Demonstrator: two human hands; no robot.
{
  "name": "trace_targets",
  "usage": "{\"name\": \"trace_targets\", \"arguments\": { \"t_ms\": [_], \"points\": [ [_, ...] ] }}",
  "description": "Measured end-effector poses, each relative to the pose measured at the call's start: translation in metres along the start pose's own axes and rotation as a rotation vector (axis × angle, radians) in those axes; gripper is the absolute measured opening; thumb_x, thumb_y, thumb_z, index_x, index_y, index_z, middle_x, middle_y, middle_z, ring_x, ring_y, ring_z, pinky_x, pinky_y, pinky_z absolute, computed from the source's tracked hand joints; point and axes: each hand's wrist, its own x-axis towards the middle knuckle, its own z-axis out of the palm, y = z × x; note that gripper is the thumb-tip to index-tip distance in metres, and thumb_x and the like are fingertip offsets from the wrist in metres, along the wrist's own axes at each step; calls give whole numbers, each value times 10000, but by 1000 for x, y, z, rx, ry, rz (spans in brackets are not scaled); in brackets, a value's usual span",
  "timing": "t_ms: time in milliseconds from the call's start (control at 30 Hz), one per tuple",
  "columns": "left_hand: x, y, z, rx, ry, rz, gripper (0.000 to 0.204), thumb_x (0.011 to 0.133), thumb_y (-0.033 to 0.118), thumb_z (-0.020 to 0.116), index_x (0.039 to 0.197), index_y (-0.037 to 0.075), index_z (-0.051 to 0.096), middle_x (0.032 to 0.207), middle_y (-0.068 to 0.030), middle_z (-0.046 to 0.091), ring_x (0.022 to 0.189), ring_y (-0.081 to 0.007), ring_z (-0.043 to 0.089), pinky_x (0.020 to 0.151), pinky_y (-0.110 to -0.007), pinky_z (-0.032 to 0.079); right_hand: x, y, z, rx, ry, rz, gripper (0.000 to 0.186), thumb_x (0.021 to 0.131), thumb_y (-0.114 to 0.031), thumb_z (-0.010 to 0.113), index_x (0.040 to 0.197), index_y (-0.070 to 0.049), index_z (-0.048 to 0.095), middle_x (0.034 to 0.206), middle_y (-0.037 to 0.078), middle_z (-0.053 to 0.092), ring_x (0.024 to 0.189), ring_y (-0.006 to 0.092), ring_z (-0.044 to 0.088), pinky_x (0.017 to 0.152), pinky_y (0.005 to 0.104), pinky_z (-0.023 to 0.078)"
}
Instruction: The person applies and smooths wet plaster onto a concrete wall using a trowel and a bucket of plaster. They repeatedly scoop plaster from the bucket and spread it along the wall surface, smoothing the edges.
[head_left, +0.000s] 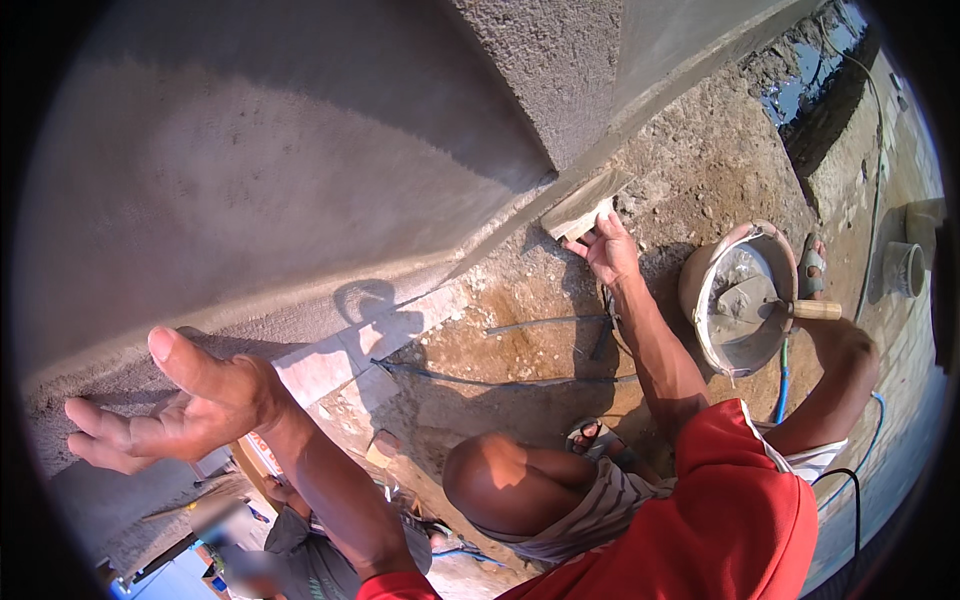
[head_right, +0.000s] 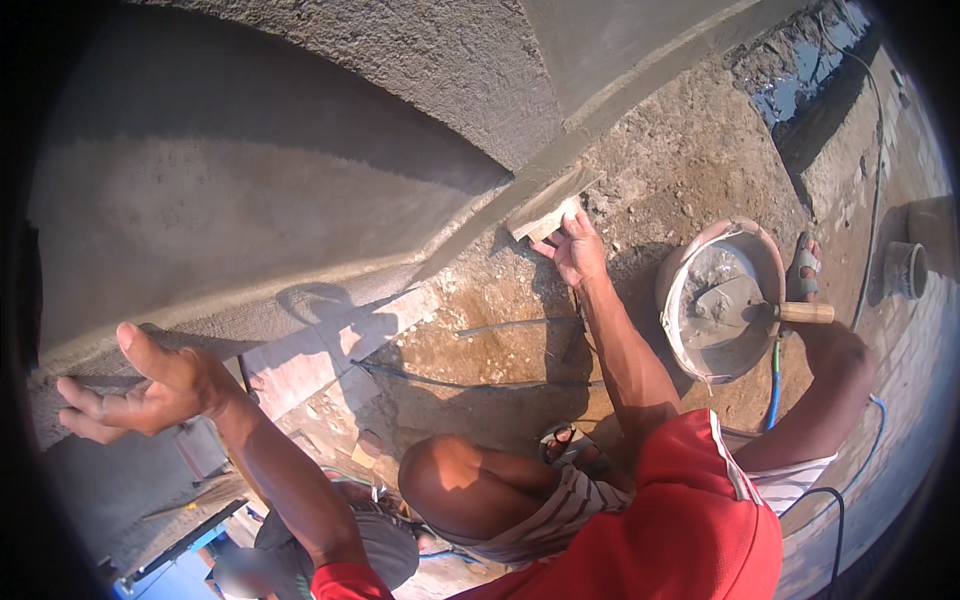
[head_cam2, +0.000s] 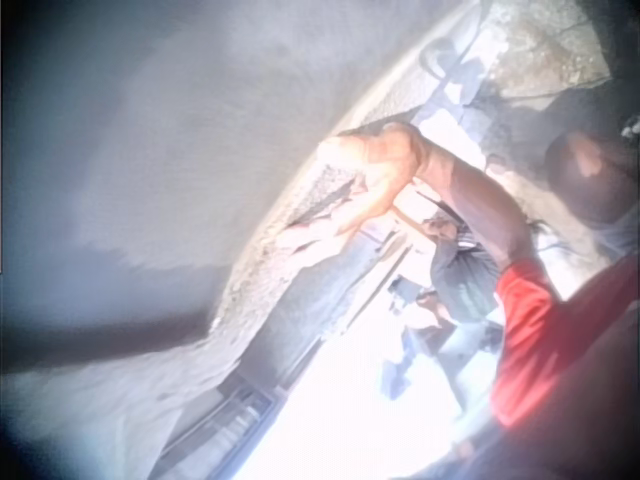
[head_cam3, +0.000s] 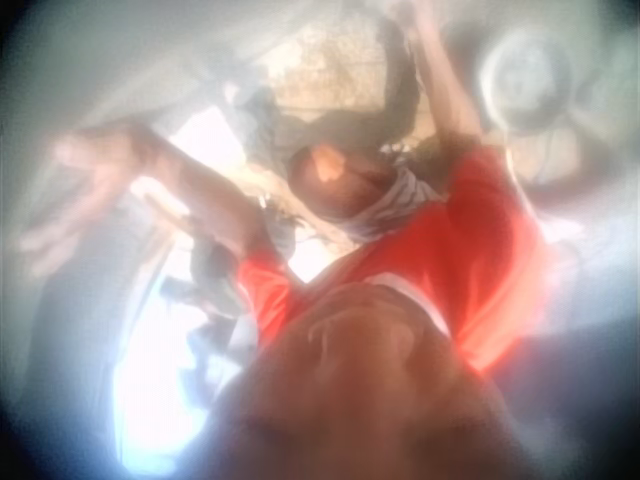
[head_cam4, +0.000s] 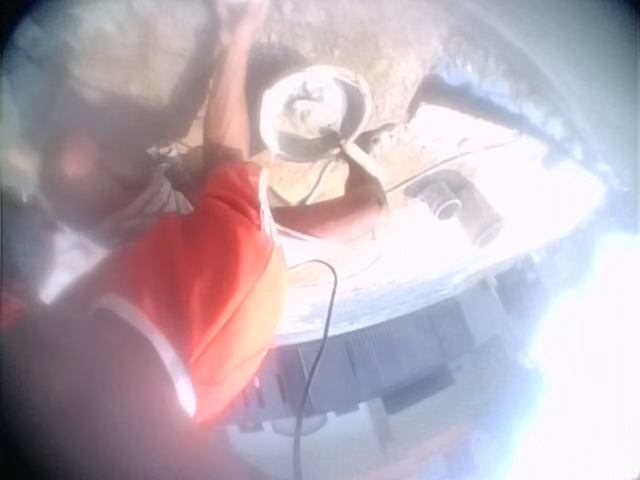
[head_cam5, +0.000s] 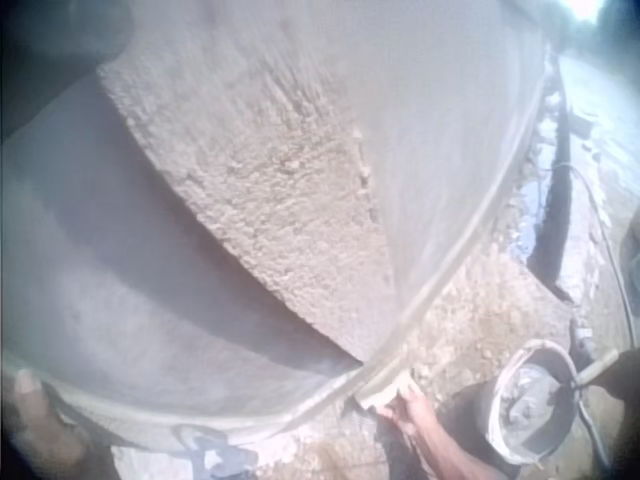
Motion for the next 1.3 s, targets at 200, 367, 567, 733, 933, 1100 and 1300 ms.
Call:
{"name": "trace_targets", "arguments": {
  "t_ms": [200,367,567,733,933,1100,1300],
  "points": [
    [-2,-11,-1,-23,-27,101,526,754,206,680,1210,2,514,1376,-242,235,1340,-397,87,1050,-527,208,9,-6,11,-54,-15,11,410,955,-186,443,1353,-144,354,1257,82,510,1083,300,553,778,479,518],
    [0,-2,-1,-14,-12,84,375,783,201,664,1112,35,594,1382,-226,261,1341,-400,75,1045,-528,212,-16,-11,55,-62,-81,-87,442,936,-183,498,1350,-124,356,1227,66,531,1058,260,572,773,445,528],
    [-3,-13,-5,57,-72,105,590,760,238,674,1260,18,451,1400,-250,184,1349,-387,102,1066,-523,185,-64,-21,97,18,-263,-210,437,886,-197,597,1266,-52,437,1173,75,572,1041,232,586,873,406,494],
    [0,-8,-4,34,-80,8,758,726,273,670,1335,-47,350,1377,-328,138,1339,-434,74,1052,-563,196,-85,-12,83,35,-266,-95,453,863,-194,629,1238,-24,440,1183,93,566,1085,246,563,921,424,471],
    [-3,-12,-3,12,-77,90,613,739,262,651,1241,-28,453,1366,-293,240,1324,-463,29,1037,-576,233,-82,77,40,55,-220,150,486,882,-136,582,1315,-103,363,1254,82,496,1131,276,521,895,482,495],
    [-4,-17,-4,30,-71,210,175,774,266,631,929,191,668,1343,-293,335,1319,-474,84,1015,-605,231,-70,132,35,132,-103,249,420,933,-61,459,1332,-110,338,1205,88,504,1105,279,525,855,486,523],
    [-4,-20,-3,-12,-54,176,401,751,244,662,1100,87,542,1326,-250,278,1253,-353,203,894,-451,362,-57,154,46,117,-62,242,340,943,-79,450,1274,-139,405,1182,73,523,1073,239,544,844,461,528]
  ]
}}
